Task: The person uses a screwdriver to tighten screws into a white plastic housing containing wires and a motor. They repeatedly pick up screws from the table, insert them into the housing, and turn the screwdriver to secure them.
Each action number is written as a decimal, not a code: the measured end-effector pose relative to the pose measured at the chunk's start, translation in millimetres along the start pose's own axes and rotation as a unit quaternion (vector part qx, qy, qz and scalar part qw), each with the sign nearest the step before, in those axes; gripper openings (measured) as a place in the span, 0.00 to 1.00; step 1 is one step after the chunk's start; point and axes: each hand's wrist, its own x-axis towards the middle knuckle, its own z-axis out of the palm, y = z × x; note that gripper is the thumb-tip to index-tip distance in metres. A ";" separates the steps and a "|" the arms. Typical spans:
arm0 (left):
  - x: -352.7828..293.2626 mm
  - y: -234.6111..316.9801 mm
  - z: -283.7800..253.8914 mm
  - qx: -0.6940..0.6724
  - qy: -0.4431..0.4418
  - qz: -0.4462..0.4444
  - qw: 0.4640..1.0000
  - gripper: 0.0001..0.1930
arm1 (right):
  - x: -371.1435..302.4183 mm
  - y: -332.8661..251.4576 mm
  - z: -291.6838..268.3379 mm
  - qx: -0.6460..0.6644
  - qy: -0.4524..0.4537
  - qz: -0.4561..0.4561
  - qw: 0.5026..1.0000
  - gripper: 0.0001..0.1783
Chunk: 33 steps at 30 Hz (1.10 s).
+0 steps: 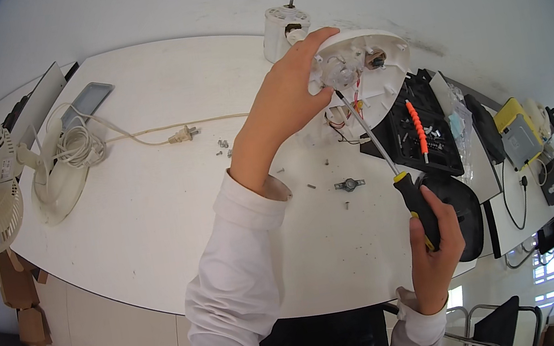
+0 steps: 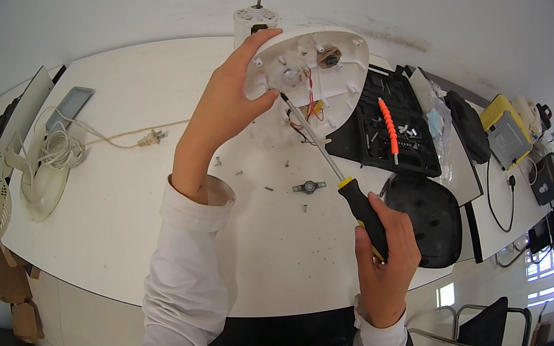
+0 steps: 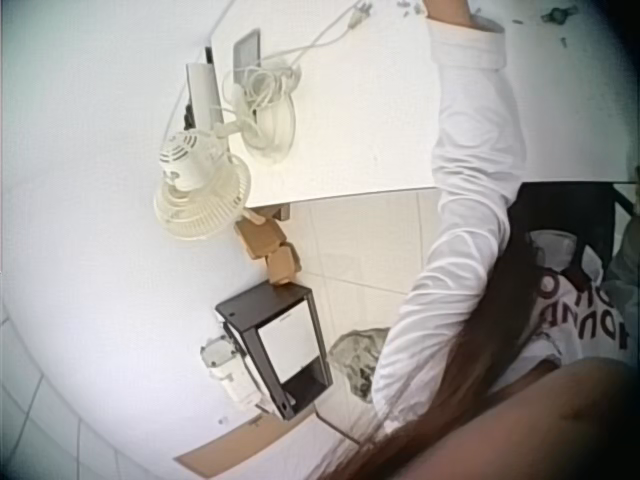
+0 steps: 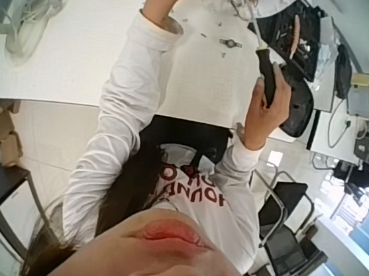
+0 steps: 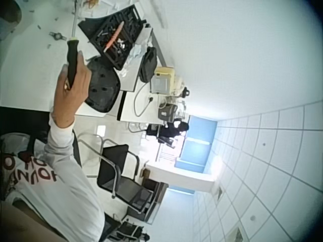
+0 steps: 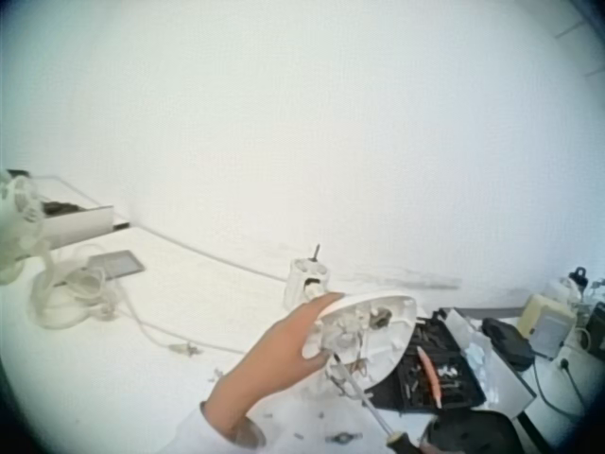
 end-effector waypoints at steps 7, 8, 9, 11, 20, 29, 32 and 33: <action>0.0 -0.2 0.6 0.004 0.002 0.002 1.000 0.35 | -0.8 3.6 1.9 -0.005 0.002 0.000 1.000 0.19; 0.1 -0.5 1.1 0.004 0.003 0.003 1.000 0.35 | -0.9 3.6 2.0 -0.004 0.003 0.001 1.000 0.19; 0.2 -0.7 1.3 0.005 0.003 0.004 1.000 0.35 | -1.0 3.5 2.0 -0.003 0.003 0.001 1.000 0.19; 0.4 -1.0 1.4 0.008 0.004 0.005 1.000 0.35 | -0.7 1.0 1.4 -0.013 0.004 -0.001 1.000 0.20; 0.4 0.3 0.4 0.013 0.002 0.002 1.000 0.35 | -3.5 -5.5 4.0 -0.049 0.022 -0.021 0.998 0.23; 0.3 1.4 -1.2 -0.006 0.000 0.000 1.000 0.34 | -4.3 -6.4 3.7 -0.029 0.016 -0.018 0.999 0.23; -0.5 1.8 -1.0 -0.003 0.000 0.000 1.000 0.35 | -4.4 -5.3 4.1 -0.034 0.019 -0.028 0.999 0.22; -0.3 1.5 -0.2 -0.002 -0.001 -0.003 1.000 0.35 | -4.4 -4.3 4.2 -0.038 0.022 -0.033 0.999 0.22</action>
